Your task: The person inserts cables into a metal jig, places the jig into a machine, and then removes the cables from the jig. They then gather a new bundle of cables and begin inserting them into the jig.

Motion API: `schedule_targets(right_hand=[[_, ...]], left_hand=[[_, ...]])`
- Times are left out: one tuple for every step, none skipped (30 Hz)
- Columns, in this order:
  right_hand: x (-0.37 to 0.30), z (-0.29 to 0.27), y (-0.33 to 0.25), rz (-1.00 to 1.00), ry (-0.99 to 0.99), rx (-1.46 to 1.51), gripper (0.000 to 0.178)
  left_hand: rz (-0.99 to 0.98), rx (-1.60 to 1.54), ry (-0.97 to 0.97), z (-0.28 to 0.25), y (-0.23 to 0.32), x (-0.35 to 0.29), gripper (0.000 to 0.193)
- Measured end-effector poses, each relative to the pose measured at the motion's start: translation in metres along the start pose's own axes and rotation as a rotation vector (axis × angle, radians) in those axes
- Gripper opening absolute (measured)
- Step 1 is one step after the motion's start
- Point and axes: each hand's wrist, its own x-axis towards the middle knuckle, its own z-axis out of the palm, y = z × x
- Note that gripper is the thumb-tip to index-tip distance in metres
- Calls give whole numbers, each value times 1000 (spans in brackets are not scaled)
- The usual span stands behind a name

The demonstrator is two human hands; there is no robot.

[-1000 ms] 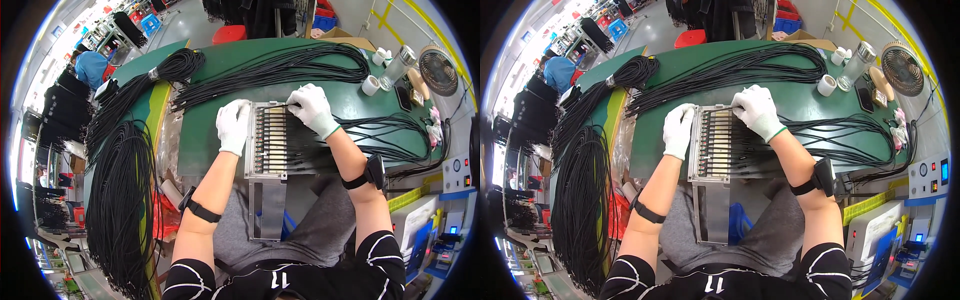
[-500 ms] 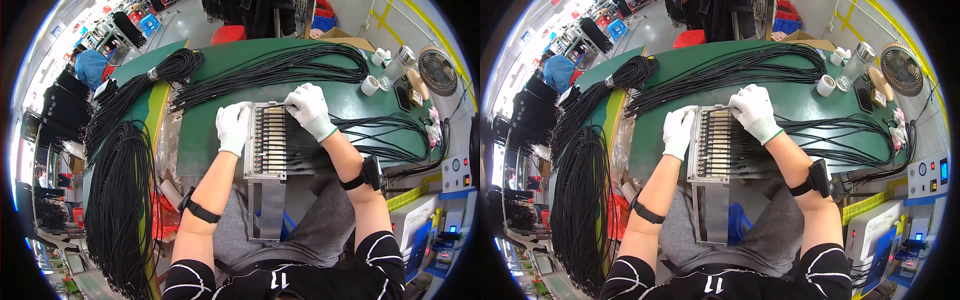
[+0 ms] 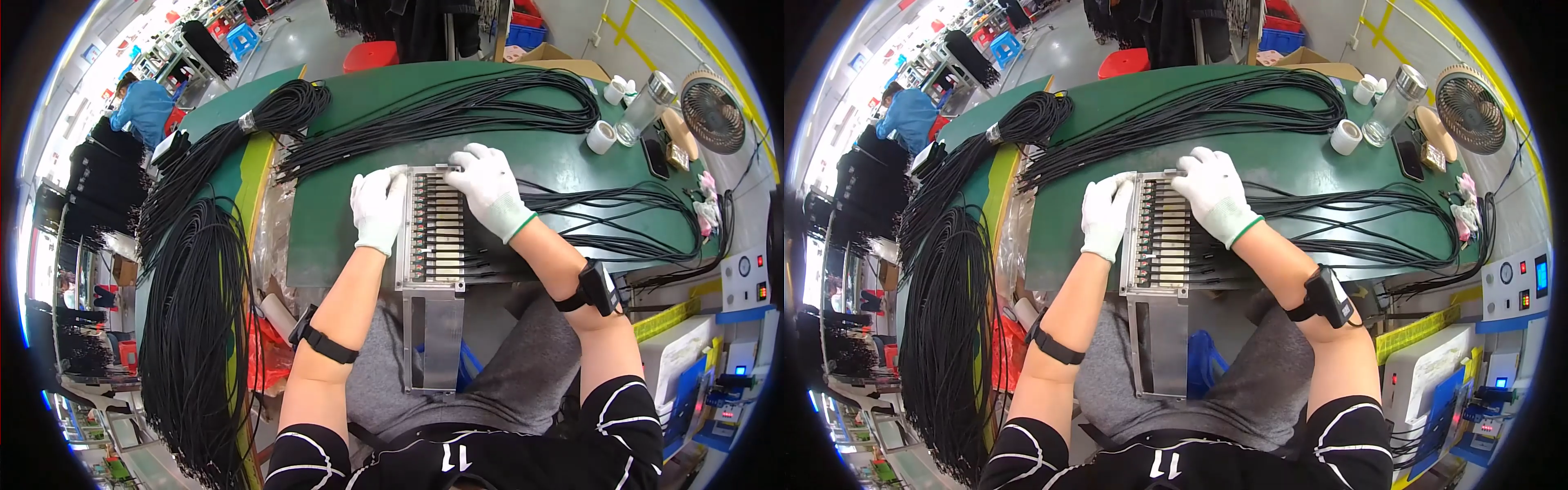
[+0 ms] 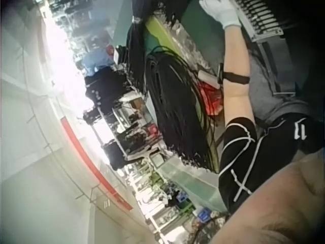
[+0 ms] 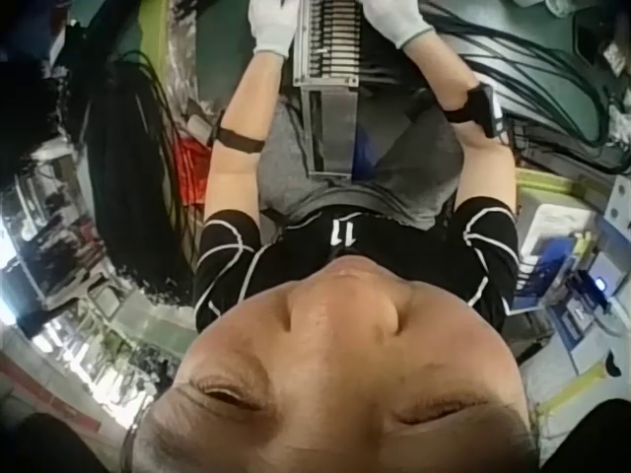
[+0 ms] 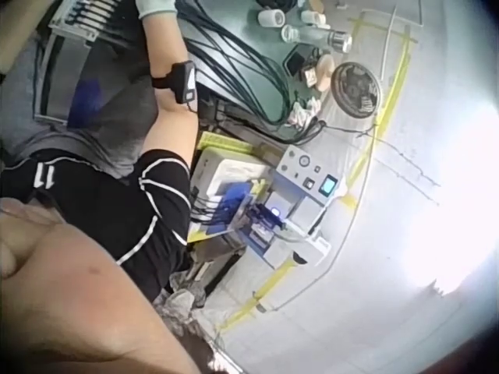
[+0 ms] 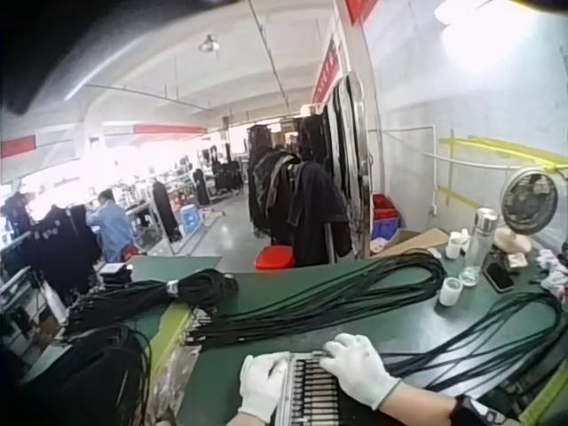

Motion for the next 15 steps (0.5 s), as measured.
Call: schedule_targets(right_hand=[[1,-1,-2,0,3,-2,13],[2,-3,-5,-12,-26,-71,15],[3,-5,-7,-24,-53,-142,16],[4,-9,-8,-35,-80,-213,18],[2,-11,-9,-35,-73,-219,18],[-2,-13,-6,-42,-73,-197,21],[-6,-15,-3,-50,-73,-175,24],[-4,-21,-6,-65,-69,-145,26],[-5,-28,-9,-71,-59,-152,26],[-12,-38,-15,-76,-53,-11,29],[-22,-51,-27,-78,-58,136,31],[-34,-63,-42,-74,-67,278,33],[-45,-69,-59,-129,-114,294,36],[-57,-74,-77,-183,-163,310,38],[-67,-84,-92,-264,-195,301,40]], left_hand=[[0,-4,-12,0,1,0,24],[4,-4,-10,-2,2,0,24],[6,-31,-29,-3,3,0,26],[9,-58,-47,-5,5,-1,28],[13,-86,-65,-8,7,-2,30],[28,-93,-61,-6,6,-3,30],[61,-88,-101,-6,4,-7,30],[91,-74,-135,-11,1,-11,30],[118,-60,-169,-16,-3,-13,31],[124,-59,-159,-21,-9,-14,31],[141,-58,-192,-28,-11,-20,31],[160,-64,-229,-32,-11,-27,30],[177,-69,-264,-36,-13,-32,30],[171,-77,-265,-39,-14,-35,30],[167,-108,-252,-40,-13,-34,30]])
